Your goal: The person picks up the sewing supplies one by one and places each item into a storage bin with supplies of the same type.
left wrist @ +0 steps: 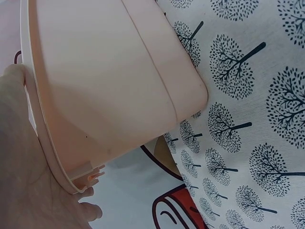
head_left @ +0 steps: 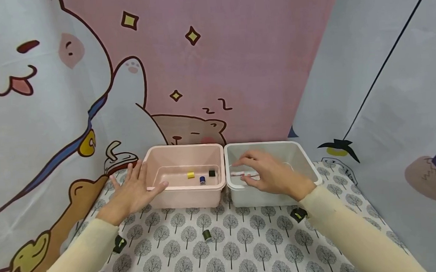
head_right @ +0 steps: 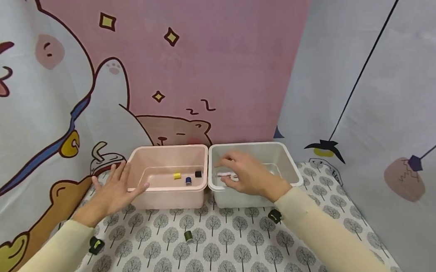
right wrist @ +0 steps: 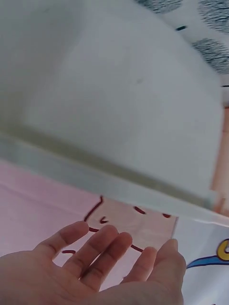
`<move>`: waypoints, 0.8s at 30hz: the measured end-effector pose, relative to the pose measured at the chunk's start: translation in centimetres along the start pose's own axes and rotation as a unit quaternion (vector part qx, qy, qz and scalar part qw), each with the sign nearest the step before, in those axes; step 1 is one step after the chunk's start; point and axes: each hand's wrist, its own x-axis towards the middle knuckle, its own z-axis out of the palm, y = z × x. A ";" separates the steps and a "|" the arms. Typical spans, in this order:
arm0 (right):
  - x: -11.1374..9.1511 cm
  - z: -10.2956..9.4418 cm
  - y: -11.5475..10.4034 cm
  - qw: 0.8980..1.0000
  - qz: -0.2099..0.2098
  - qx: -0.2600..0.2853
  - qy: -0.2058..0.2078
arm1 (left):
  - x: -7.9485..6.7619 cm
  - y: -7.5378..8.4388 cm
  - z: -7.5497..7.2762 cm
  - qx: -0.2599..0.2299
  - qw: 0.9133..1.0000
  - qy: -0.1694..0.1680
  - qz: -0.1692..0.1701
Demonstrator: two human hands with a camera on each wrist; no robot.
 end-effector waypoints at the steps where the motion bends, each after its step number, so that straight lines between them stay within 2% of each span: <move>1: -0.2 0.2 -0.4 1.000 -0.006 0.003 0.005 | 0.0 0.0 0.0 -0.002 1.000 0.000 0.001; 12: -2.2 1.9 -4.7 0.999 -0.031 0.034 0.023 | 0.1 0.2 -0.2 0.001 1.000 -0.005 0.002; 18: -3.4 3.2 -7.1 0.998 -0.040 0.052 0.005 | 0.1 0.2 -0.2 0.003 1.000 -0.007 0.002; 24: -4.4 4.9 -8.4 0.997 -0.020 0.067 -0.035 | 0.1 0.2 -0.2 0.000 1.000 -0.008 0.004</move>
